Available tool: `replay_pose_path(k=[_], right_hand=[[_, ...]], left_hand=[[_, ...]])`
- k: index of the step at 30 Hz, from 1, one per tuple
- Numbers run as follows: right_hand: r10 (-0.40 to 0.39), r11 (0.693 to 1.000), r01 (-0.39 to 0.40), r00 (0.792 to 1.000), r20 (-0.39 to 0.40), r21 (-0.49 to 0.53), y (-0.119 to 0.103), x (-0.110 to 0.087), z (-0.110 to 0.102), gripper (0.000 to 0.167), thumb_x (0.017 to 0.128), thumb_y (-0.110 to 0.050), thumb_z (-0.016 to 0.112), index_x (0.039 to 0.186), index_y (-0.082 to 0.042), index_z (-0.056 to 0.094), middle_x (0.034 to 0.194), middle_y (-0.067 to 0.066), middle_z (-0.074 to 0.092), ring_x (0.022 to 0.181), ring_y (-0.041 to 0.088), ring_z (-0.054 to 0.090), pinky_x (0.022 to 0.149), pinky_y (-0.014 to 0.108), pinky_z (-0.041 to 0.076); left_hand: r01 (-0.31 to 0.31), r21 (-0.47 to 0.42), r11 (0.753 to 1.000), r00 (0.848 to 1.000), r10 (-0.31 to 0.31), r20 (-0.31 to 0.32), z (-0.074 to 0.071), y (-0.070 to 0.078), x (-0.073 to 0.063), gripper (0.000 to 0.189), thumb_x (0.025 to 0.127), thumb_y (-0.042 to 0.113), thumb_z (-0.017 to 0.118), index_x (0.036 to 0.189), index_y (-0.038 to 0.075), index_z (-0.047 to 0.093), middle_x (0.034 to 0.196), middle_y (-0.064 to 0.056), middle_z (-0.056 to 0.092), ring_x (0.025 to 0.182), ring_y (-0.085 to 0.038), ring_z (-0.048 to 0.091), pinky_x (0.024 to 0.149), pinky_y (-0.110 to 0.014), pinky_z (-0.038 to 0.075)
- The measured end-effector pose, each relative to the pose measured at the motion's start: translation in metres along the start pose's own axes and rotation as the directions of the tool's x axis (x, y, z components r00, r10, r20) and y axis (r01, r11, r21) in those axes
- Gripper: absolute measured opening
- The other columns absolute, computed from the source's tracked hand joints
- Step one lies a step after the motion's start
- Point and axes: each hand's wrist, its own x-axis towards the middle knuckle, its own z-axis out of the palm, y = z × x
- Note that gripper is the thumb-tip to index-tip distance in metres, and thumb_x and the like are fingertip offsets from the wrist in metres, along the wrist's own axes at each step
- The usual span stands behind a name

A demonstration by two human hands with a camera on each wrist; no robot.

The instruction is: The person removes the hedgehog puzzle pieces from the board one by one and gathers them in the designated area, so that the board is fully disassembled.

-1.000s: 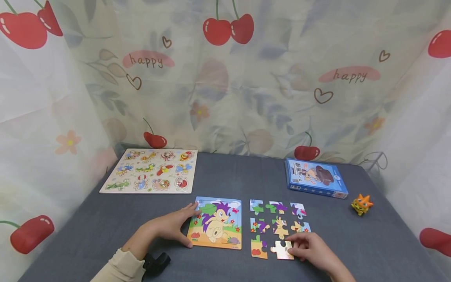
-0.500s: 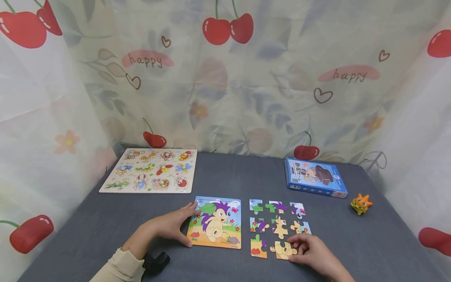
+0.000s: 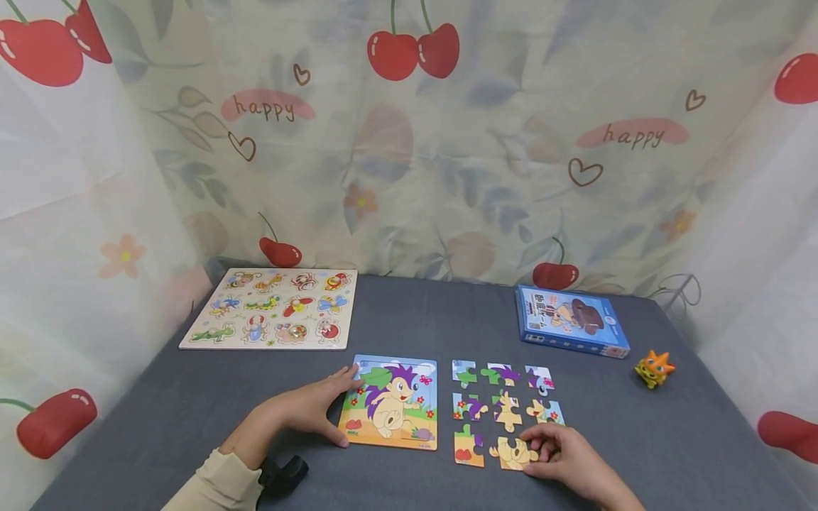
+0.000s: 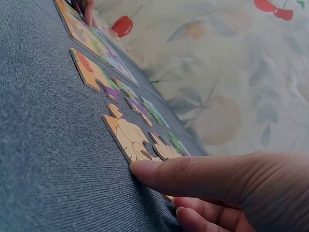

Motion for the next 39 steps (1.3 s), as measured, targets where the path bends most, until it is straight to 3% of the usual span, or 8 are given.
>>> replay_pose_path(k=[11, 18, 24, 31, 39], right_hand=[[-0.027, 1.0, 0.027, 1.0, 0.002, 0.0, -0.002, 0.002, -0.001, 0.056, 0.076, -0.031, 0.076, 0.114, 0.006, 0.059, 0.087, 0.006, 0.054, 0.068, 0.003, 0.049, 0.055, 0.019, 0.044], [-0.029, 0.998, 0.027, 0.999, -0.044, -0.048, -0.007, 0.009, -0.004, 0.05, 0.078, -0.025, 0.074, 0.112, 0.008, 0.06, 0.085, 0.006, 0.055, 0.067, 0.002, 0.049, 0.056, 0.02, 0.044], [-0.06, 0.996, 0.056, 0.997, -0.055, -0.063, -0.023, 0.02, -0.006, 0.046, 0.079, -0.025, 0.073, 0.111, 0.006, 0.061, 0.084, 0.006, 0.057, 0.067, 0.004, 0.049, 0.056, 0.022, 0.045], [-0.124, 0.992, 0.124, 0.992, 0.01, -0.035, -0.044, 0.039, 0.002, 0.039, 0.082, -0.023, 0.071, 0.109, 0.004, 0.063, 0.083, 0.005, 0.058, 0.069, 0.005, 0.051, 0.059, 0.021, 0.046], [-0.166, 0.983, 0.168, 0.985, 0.041, -0.075, -0.068, 0.06, 0.019, 0.036, 0.081, -0.024, 0.072, 0.107, 0.0, 0.065, 0.082, 0.003, 0.06, 0.07, 0.008, 0.052, 0.059, 0.021, 0.047]], left_hand=[[-0.003, 0.003, 1.0, 1.0, 0.003, 0.0, -0.001, -0.001, 0.0, 0.092, 0.07, 0.035, 0.081, 0.145, 0.011, 0.034, 0.158, -0.01, 0.01, 0.145, -0.032, 0.007, 0.113, -0.055, 0.018], [0.002, 0.003, 1.0, 1.0, -0.002, 0.002, 0.0, -0.002, 0.001, 0.092, 0.07, 0.036, 0.081, 0.145, 0.012, 0.034, 0.158, -0.009, 0.01, 0.145, -0.031, 0.007, 0.113, -0.054, 0.018], [0.003, 0.002, 1.0, 1.0, -0.003, -0.001, 0.0, -0.002, 0.001, 0.091, 0.07, 0.036, 0.081, 0.145, 0.011, 0.034, 0.158, -0.009, 0.01, 0.145, -0.031, 0.007, 0.114, -0.054, 0.017], [0.0, 0.0, 1.0, 1.0, 0.0, -0.006, 0.0, 0.001, -0.001, 0.091, 0.07, 0.034, 0.081, 0.144, 0.01, 0.035, 0.157, -0.01, 0.011, 0.145, -0.032, 0.008, 0.113, -0.054, 0.018], [0.0, 0.0, 1.0, 1.0, 0.0, -0.009, 0.0, 0.001, -0.001, 0.09, 0.07, 0.033, 0.081, 0.144, 0.01, 0.035, 0.157, -0.01, 0.011, 0.145, -0.031, 0.008, 0.114, -0.054, 0.017]])
